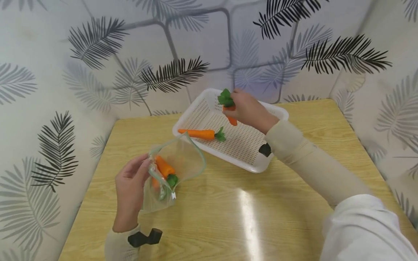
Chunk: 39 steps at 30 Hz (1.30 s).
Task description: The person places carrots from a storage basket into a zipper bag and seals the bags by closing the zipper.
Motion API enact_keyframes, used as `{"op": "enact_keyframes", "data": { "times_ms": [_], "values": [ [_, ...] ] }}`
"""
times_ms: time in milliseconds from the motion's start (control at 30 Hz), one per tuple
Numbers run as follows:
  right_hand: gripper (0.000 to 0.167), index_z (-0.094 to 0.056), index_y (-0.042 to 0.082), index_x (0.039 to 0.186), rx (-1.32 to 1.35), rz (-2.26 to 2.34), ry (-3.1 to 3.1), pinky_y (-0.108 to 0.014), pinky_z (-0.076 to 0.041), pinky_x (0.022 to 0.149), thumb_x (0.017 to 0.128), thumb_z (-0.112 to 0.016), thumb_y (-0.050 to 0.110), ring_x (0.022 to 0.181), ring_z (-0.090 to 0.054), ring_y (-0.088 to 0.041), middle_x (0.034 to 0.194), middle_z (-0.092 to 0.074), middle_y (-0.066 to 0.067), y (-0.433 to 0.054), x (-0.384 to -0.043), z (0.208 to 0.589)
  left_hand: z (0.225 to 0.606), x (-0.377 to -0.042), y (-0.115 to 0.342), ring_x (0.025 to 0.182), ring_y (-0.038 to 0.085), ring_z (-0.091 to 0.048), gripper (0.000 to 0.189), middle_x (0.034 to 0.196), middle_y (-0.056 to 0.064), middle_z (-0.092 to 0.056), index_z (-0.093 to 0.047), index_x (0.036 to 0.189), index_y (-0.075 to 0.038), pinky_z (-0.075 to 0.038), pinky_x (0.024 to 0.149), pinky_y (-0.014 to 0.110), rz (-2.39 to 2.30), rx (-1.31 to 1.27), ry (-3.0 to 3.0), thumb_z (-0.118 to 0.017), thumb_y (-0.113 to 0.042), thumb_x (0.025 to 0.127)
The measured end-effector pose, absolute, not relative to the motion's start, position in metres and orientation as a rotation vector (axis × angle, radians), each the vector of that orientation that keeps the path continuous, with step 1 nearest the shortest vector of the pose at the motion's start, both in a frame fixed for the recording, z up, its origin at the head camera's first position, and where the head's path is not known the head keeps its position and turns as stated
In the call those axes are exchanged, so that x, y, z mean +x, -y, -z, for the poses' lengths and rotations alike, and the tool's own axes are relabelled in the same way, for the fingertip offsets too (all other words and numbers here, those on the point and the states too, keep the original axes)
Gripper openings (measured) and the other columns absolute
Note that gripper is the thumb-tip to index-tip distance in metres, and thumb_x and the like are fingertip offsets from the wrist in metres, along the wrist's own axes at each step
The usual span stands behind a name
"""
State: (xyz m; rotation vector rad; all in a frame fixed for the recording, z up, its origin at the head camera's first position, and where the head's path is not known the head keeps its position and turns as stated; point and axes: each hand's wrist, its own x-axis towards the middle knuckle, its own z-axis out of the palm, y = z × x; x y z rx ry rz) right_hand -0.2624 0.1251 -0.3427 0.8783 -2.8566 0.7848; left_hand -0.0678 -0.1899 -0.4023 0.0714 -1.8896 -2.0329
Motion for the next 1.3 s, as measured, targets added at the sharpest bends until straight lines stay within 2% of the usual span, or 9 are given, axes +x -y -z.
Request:
{"op": "enact_keyframes", "data": {
  "times_ms": [433, 667, 967, 1300],
  "values": [
    [0.028, -0.064, 0.005, 0.097, 0.973, -1.044, 2.339, -0.027, -0.051, 0.078, 0.077, -0.078, 0.019, 0.085, -0.054, -0.012, 0.09, -0.053, 0.001, -0.116, -0.216, 0.305, 0.401, -0.068, 0.19, 0.077, 0.013, -0.059, 0.027, 0.097, 0.011, -0.062, -0.065, 0.109, 0.002, -0.055, 0.072, 0.026, 2.037, 0.085, 1.884, -0.066, -0.012, 0.087],
    [0.037, -0.065, 0.003, 0.102, 1.094, -1.191, 2.131, -0.023, -0.052, 0.079, 0.07, -0.082, 0.01, 0.088, -0.058, -0.013, 0.098, -0.059, -0.003, -0.107, -0.183, 0.29, 0.4, -0.069, 0.189, 0.079, 0.014, -0.06, 0.027, 0.098, 0.011, -0.062, -0.065, 0.11, 0.001, -0.055, 0.073, 0.027, 2.024, 0.097, 1.898, -0.067, -0.014, 0.086],
    [0.042, -0.064, 0.005, 0.103, 1.193, -1.21, 2.05, -0.022, -0.05, 0.077, 0.065, -0.084, 0.006, 0.088, -0.059, -0.012, 0.102, -0.061, -0.002, -0.097, -0.165, 0.3, 0.401, -0.07, 0.189, 0.078, 0.014, -0.06, 0.027, 0.097, 0.011, -0.062, -0.065, 0.11, 0.001, -0.055, 0.072, 0.025, 1.998, 0.047, 1.927, -0.066, -0.013, 0.087],
    [0.033, -0.065, 0.006, 0.1, 1.25, -1.231, 2.098, -0.022, -0.05, 0.076, 0.073, -0.08, 0.016, 0.089, -0.056, -0.008, 0.103, -0.058, 0.002, -0.082, -0.172, 0.331, 0.4, -0.071, 0.188, 0.076, 0.013, -0.059, 0.027, 0.096, 0.011, -0.062, -0.065, 0.109, 0.002, -0.055, 0.07, 0.024, 2.015, 0.036, 1.919, -0.066, -0.012, 0.087]
  ]
}}
